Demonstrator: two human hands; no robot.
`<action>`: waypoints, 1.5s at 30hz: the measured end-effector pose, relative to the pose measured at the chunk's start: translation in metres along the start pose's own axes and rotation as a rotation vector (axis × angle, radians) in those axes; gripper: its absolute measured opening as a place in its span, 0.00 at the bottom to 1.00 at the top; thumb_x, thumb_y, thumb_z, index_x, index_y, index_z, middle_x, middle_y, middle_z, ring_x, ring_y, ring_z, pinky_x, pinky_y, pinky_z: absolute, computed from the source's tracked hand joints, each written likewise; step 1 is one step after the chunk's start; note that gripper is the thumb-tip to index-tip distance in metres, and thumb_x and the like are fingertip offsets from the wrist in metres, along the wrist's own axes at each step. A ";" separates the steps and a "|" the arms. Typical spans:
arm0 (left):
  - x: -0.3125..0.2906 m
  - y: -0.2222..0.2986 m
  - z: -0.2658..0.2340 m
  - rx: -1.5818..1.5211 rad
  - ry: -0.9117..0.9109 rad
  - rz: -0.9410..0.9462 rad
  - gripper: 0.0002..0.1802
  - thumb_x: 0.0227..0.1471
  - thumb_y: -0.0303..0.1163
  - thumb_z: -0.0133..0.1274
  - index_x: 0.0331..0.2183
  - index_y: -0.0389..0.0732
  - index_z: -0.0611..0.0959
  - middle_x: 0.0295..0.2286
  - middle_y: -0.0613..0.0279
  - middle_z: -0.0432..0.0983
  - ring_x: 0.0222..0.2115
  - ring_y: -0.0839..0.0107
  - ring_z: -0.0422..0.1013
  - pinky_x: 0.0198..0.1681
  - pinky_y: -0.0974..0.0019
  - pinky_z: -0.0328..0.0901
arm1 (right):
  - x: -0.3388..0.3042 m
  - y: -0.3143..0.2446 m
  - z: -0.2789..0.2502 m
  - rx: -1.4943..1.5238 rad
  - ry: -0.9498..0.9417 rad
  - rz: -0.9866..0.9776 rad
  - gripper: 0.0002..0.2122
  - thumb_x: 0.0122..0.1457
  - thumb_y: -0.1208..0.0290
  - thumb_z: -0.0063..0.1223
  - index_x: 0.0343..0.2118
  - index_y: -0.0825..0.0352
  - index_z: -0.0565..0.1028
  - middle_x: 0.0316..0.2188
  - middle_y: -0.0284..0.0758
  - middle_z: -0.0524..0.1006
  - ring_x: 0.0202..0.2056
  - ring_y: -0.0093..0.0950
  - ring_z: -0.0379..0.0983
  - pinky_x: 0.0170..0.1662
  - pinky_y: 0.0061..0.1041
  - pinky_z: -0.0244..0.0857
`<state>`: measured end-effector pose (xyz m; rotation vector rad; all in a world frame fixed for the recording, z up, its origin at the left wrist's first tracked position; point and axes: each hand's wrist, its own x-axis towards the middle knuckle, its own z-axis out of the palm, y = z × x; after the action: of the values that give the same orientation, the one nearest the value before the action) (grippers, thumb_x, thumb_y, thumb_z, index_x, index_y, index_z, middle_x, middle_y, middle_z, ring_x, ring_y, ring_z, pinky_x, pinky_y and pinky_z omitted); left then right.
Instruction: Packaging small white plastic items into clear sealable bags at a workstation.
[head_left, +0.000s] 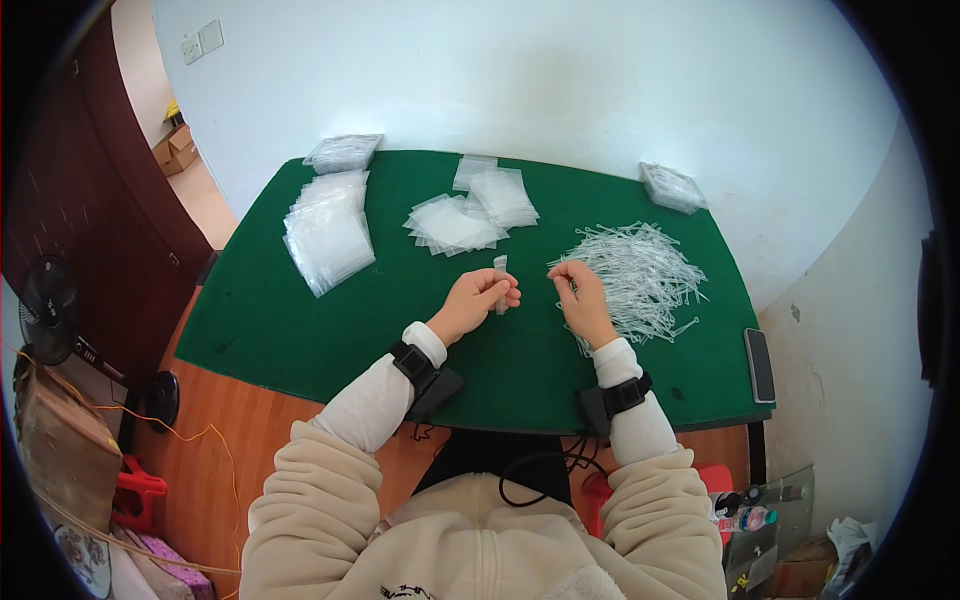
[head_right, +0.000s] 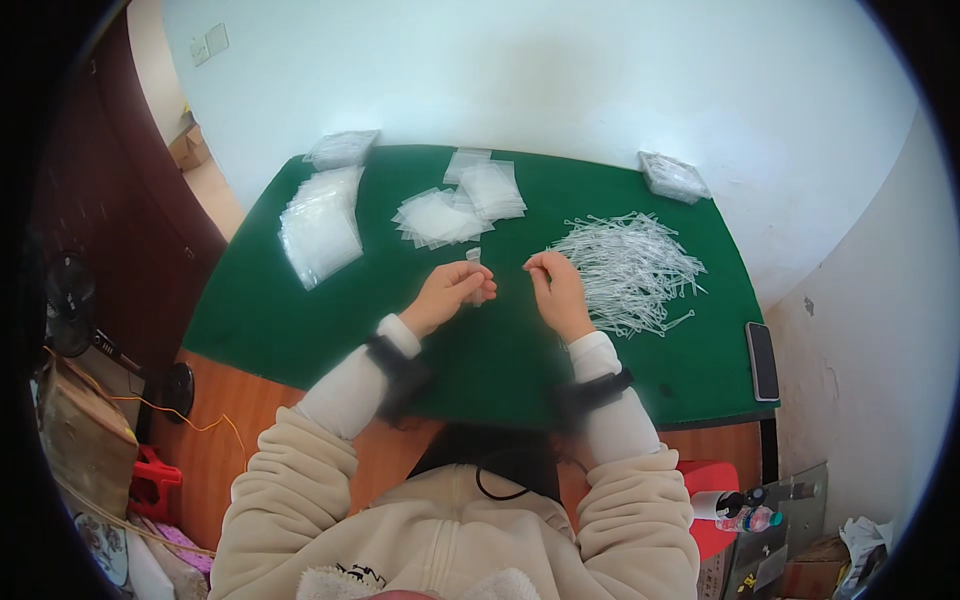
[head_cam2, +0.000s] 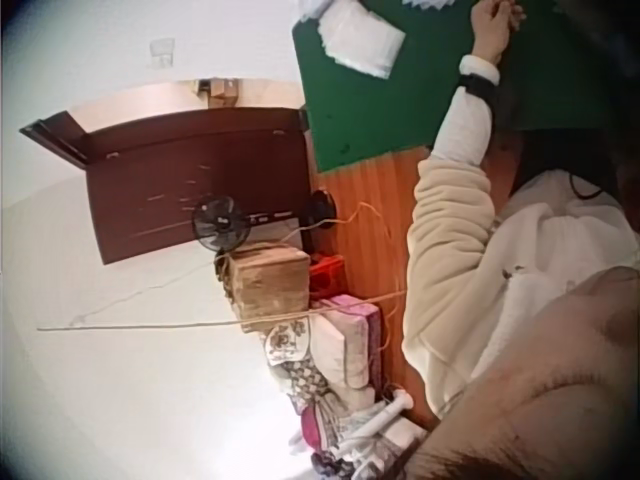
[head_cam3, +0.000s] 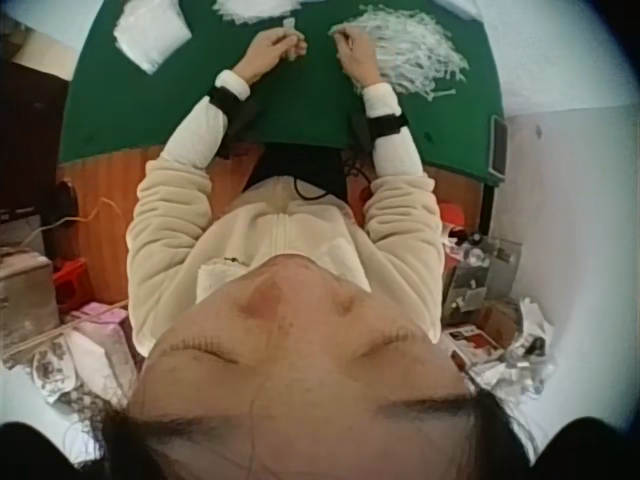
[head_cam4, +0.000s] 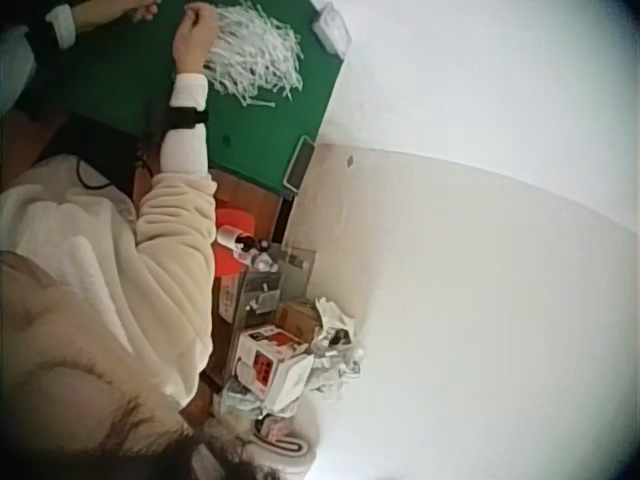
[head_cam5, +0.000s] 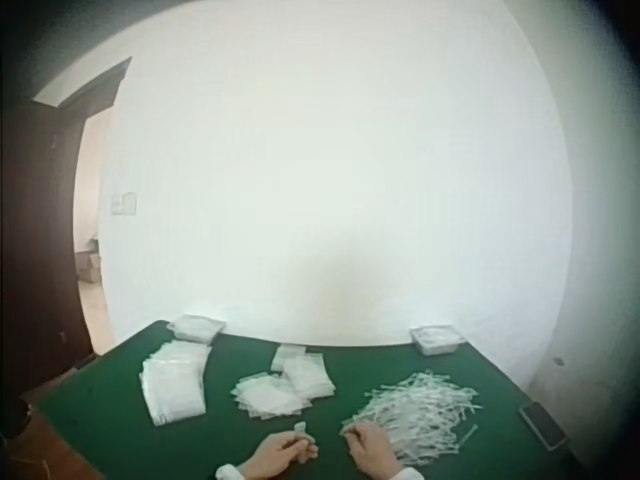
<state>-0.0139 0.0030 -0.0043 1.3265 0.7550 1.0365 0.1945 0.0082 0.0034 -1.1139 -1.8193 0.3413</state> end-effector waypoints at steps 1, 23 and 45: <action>0.000 0.000 0.000 -0.002 -0.004 -0.016 0.11 0.56 0.30 0.43 0.37 0.32 0.74 0.31 0.59 0.74 0.32 0.72 0.73 0.36 0.72 0.67 | 0.001 -0.005 0.001 0.149 -0.017 0.027 0.03 0.52 0.78 0.46 0.28 0.66 0.73 0.26 0.33 0.72 0.29 0.25 0.68 0.33 0.24 0.61; -0.008 0.008 0.011 0.030 -0.288 -0.125 0.12 0.56 0.29 0.42 0.39 0.34 0.74 0.33 0.58 0.75 0.35 0.73 0.72 0.36 0.72 0.66 | -0.005 -0.013 0.015 0.802 -0.140 0.210 0.06 0.52 0.80 0.50 0.34 0.68 0.70 0.27 0.29 0.73 0.28 0.16 0.69 0.32 0.14 0.63; -0.005 0.002 0.008 0.467 -0.194 0.180 0.09 0.53 0.30 0.48 0.34 0.35 0.79 0.26 0.64 0.75 0.27 0.79 0.67 0.33 0.75 0.62 | -0.009 -0.013 0.018 0.699 -0.237 0.191 0.03 0.47 0.80 0.56 0.26 0.70 0.74 0.24 0.29 0.71 0.26 0.21 0.73 0.30 0.17 0.67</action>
<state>-0.0085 -0.0050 -0.0022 1.8958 0.7663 0.8818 0.1736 -0.0023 -0.0029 -0.7628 -1.5864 1.1624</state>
